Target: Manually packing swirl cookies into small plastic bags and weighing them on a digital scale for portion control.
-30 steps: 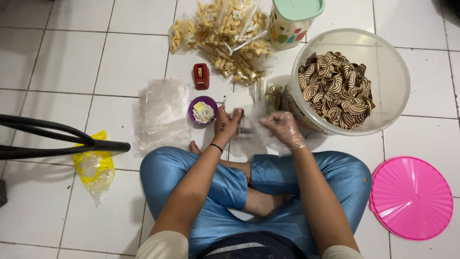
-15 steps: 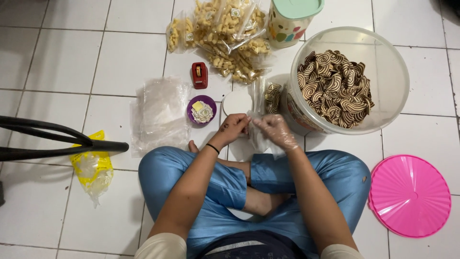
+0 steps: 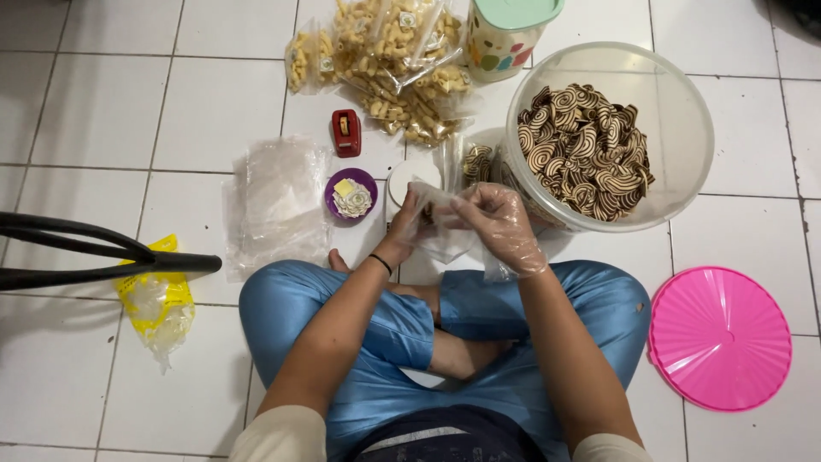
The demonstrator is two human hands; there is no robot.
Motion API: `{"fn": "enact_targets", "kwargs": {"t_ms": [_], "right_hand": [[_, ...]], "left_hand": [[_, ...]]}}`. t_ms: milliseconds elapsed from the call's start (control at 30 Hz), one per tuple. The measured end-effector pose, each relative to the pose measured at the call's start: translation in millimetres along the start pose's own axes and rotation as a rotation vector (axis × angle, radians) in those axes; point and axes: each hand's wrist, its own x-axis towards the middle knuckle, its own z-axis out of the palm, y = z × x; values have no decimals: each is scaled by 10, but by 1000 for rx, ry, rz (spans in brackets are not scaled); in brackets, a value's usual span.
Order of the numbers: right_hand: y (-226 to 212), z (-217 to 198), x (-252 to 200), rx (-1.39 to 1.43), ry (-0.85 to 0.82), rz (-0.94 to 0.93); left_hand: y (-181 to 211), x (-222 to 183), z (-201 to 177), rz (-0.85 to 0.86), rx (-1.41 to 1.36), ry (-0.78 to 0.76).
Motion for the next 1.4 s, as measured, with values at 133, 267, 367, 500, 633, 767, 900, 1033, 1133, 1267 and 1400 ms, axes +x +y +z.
{"fn": "enact_targets", "kwargs": {"t_ms": [133, 267, 367, 500, 633, 767, 900, 1033, 1133, 1267, 1400], "right_hand": [[135, -80, 12, 25, 30, 61], [-26, -158, 11, -707, 68, -151], [114, -337, 101, -876, 46, -289], [-97, -530, 277, -896, 28, -315], [-126, -1058, 641, -921, 99, -246], [-195, -1185, 921, -1256, 62, 213], [420, -1405, 1155, -1381, -107, 478], [678, -1549, 1238, -1345, -35, 459], [353, -1437, 1058, -1273, 4, 458], [-86, -1220, 740, -828, 130, -17], [-342, -832, 454, -566, 42, -163]], "left_hand": [[475, -491, 530, -72, -97, 1], [419, -482, 512, -18, 193, 182], [288, -374, 409, 16, 362, 191], [218, -193, 221, -40, 246, 212], [103, -72, -4, -95, -21, 276], [99, -25, -54, -122, -160, 330], [116, -62, -68, -110, -228, 316], [114, -36, -82, -105, -262, 312], [149, -65, -19, -82, -303, 311], [228, -128, 144, -48, -271, 398], [272, -163, 187, -28, -222, 431]]}}
